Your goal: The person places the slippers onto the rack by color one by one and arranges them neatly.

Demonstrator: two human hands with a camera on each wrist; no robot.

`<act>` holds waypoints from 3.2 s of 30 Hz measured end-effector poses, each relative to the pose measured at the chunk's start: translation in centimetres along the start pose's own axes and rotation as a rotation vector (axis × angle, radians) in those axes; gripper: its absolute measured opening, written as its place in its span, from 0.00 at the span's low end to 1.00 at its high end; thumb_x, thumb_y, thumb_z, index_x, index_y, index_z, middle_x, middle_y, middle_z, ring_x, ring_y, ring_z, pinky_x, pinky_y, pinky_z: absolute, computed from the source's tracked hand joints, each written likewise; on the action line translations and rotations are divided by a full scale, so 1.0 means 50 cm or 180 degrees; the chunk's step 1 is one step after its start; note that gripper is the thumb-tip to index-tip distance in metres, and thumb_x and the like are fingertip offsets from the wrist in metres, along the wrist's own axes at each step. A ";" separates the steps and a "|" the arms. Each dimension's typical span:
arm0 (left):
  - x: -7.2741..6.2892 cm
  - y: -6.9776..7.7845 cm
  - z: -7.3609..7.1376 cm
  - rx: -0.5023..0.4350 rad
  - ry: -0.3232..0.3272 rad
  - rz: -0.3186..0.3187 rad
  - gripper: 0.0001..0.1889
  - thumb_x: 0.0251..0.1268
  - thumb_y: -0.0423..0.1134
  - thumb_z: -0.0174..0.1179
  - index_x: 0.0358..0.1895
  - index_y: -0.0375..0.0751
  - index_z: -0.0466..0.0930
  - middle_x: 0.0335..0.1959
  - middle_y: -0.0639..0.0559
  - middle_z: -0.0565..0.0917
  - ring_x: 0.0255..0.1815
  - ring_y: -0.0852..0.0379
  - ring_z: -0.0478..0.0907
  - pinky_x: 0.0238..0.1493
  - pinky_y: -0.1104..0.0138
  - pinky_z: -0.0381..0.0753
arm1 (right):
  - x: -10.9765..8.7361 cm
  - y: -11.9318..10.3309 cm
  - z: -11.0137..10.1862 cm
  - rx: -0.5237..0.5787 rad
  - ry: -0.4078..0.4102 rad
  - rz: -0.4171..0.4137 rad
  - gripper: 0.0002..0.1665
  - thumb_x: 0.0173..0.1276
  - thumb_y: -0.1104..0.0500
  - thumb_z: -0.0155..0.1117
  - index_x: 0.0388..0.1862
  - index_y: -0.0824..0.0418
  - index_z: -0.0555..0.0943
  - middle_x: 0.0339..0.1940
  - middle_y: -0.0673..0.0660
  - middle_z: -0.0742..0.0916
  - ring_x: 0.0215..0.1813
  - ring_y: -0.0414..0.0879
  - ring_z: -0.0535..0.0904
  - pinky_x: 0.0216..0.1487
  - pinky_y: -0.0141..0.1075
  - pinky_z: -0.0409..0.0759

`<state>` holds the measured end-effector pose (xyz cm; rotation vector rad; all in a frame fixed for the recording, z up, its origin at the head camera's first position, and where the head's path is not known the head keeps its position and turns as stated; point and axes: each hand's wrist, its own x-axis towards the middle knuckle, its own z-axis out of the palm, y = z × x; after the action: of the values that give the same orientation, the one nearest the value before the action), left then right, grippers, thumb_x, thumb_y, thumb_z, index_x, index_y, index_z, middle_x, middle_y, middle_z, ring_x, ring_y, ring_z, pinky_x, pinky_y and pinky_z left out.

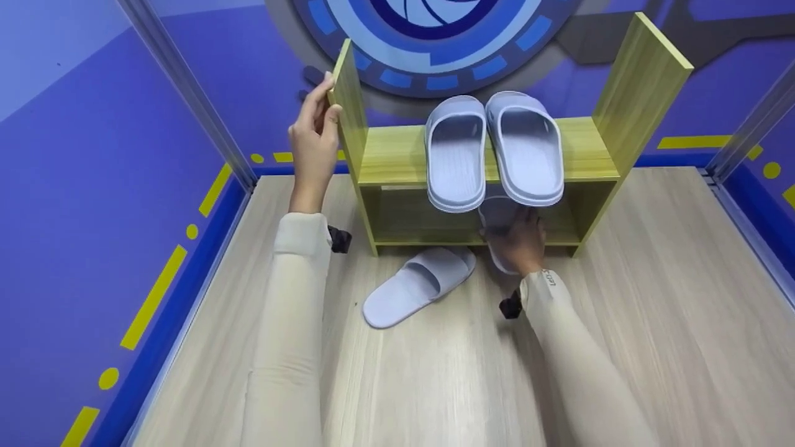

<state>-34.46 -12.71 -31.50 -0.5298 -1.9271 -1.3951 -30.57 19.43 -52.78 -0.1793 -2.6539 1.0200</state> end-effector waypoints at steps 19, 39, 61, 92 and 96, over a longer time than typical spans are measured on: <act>-0.003 0.004 0.001 -0.0018 -0.0107 -0.0290 0.22 0.71 0.39 0.50 0.67 0.43 0.69 0.71 0.51 0.68 0.69 0.63 0.68 0.65 0.70 0.71 | -0.009 0.004 -0.002 0.0209 0.0089 -0.0127 0.57 0.57 0.43 0.70 0.73 0.71 0.53 0.68 0.76 0.64 0.68 0.70 0.60 0.70 0.58 0.58; -0.171 -0.052 -0.014 0.0582 -0.0783 -0.0503 0.44 0.66 0.48 0.59 0.78 0.48 0.41 0.80 0.54 0.43 0.79 0.56 0.42 0.77 0.53 0.46 | -0.035 -0.009 -0.132 0.0370 -0.0698 -0.0572 0.46 0.63 0.56 0.60 0.73 0.75 0.54 0.72 0.79 0.60 0.71 0.72 0.58 0.72 0.59 0.57; -0.434 -0.142 0.064 0.1198 -0.1814 -0.0882 0.59 0.54 0.60 0.66 0.78 0.44 0.34 0.79 0.43 0.29 0.76 0.28 0.36 0.72 0.36 0.42 | -0.053 -0.060 -0.385 0.0596 -0.0827 -0.0982 0.34 0.70 0.55 0.60 0.70 0.69 0.65 0.69 0.71 0.71 0.70 0.66 0.64 0.69 0.60 0.60; -0.492 -0.165 0.125 0.1269 -0.2760 -0.1196 0.62 0.49 0.61 0.68 0.78 0.47 0.34 0.80 0.45 0.37 0.79 0.38 0.41 0.76 0.47 0.47 | 0.064 -0.100 -0.535 0.0570 0.1049 -0.1105 0.30 0.72 0.58 0.55 0.72 0.50 0.65 0.73 0.52 0.70 0.72 0.39 0.66 0.72 0.33 0.64; -0.493 -0.166 0.129 0.1272 -0.2808 -0.1190 0.61 0.50 0.61 0.68 0.78 0.45 0.36 0.79 0.43 0.42 0.79 0.39 0.43 0.76 0.49 0.49 | 0.076 -0.095 -0.535 0.0629 0.0925 -0.1102 0.28 0.74 0.58 0.52 0.72 0.51 0.65 0.72 0.55 0.72 0.71 0.39 0.68 0.70 0.32 0.65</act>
<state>-25.20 -7.83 -56.17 -0.6754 -3.0564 -0.9883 -25.85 33.73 -29.85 0.1583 -2.2083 1.0400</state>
